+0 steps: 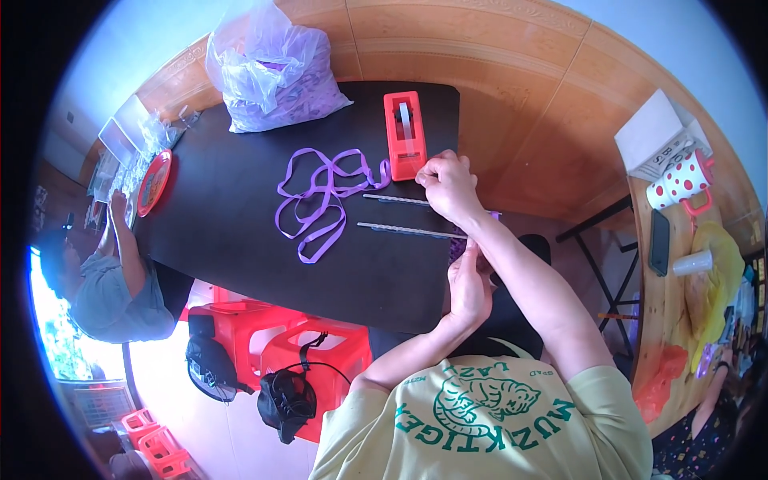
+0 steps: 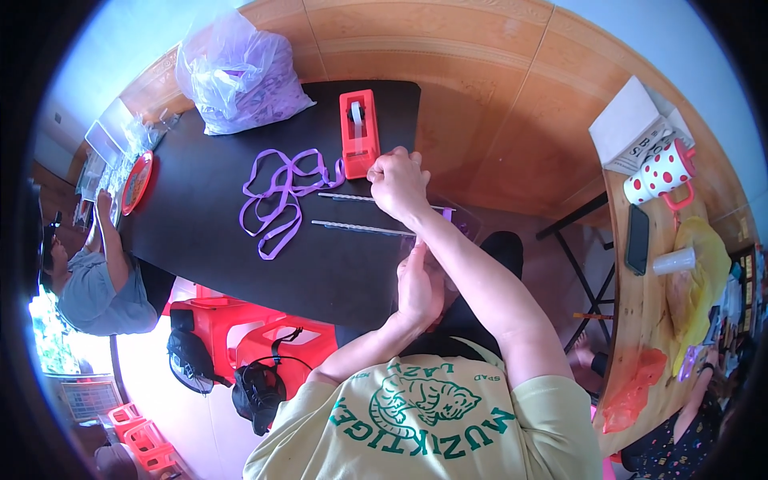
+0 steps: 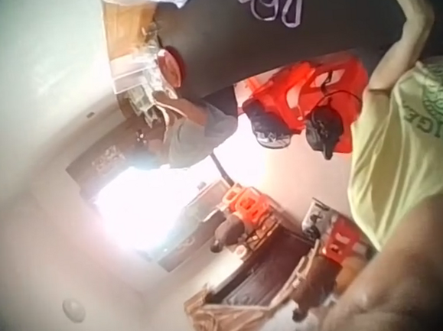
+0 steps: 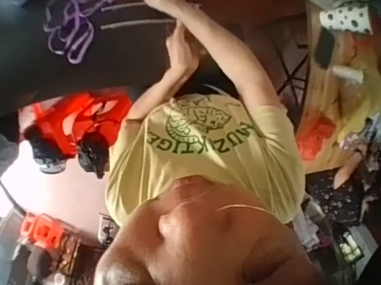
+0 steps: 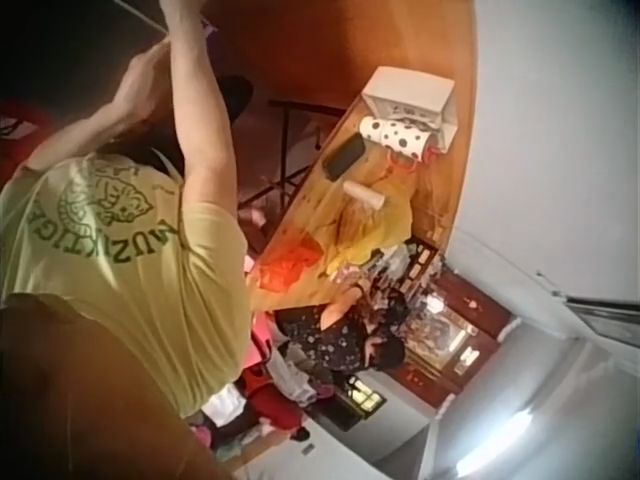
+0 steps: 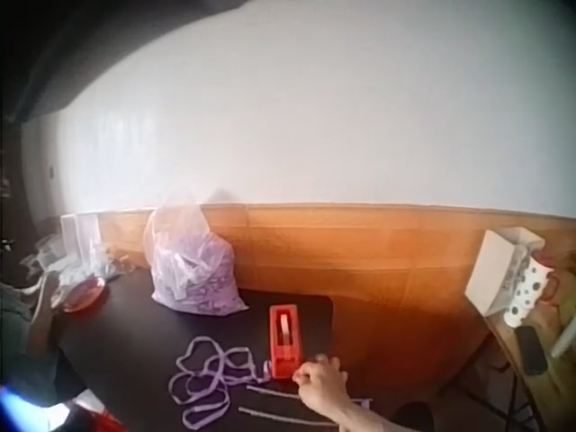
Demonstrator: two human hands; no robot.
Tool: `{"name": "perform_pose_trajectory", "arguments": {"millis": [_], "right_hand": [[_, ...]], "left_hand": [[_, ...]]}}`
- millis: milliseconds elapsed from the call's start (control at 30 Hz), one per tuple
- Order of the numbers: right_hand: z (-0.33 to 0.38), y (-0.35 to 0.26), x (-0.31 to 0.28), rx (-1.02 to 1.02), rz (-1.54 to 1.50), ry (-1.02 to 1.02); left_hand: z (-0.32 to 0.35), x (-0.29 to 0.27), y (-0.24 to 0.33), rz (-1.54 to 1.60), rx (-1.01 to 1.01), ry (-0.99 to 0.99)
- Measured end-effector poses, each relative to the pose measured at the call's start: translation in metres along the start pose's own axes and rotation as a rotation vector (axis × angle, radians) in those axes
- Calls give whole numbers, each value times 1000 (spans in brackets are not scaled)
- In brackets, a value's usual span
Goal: Wrapping purple ribbon strips around a pair of parallel metal rods at a manual workstation.
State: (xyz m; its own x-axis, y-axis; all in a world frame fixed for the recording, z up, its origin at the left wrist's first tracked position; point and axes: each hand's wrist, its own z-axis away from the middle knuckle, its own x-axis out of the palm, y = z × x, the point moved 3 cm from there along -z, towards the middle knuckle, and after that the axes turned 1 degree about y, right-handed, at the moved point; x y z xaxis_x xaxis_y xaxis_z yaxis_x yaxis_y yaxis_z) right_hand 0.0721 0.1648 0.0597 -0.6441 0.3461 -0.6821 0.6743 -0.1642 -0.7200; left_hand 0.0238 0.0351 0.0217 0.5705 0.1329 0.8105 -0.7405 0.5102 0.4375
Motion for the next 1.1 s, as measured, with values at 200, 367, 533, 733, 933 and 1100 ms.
{"name": "perform_pose_trajectory", "arguments": {"millis": [200, 367, 533, 733, 933, 1100], "right_hand": [[-5, 23, -37, -151, 88, -82], [4, 41, -120, -82, -455, -621], [26, 79, -123, 7, -429, -973], [30, 95, -103, 70, -505, -1054], [27, 99, -99, 45, -566, -1089], [25, 98, -99, 26, -566, -1076]], "left_hand": [[-8, -10, -6, -31, 2, -12], [-9, -7, -2, -105, 69, 16], [-15, -5, -7, -98, -21, 32], [-17, 6, -6, -119, 34, 36], [-24, 7, -8, -149, 39, 86], [-27, 9, -9, -190, 63, 135]]}}
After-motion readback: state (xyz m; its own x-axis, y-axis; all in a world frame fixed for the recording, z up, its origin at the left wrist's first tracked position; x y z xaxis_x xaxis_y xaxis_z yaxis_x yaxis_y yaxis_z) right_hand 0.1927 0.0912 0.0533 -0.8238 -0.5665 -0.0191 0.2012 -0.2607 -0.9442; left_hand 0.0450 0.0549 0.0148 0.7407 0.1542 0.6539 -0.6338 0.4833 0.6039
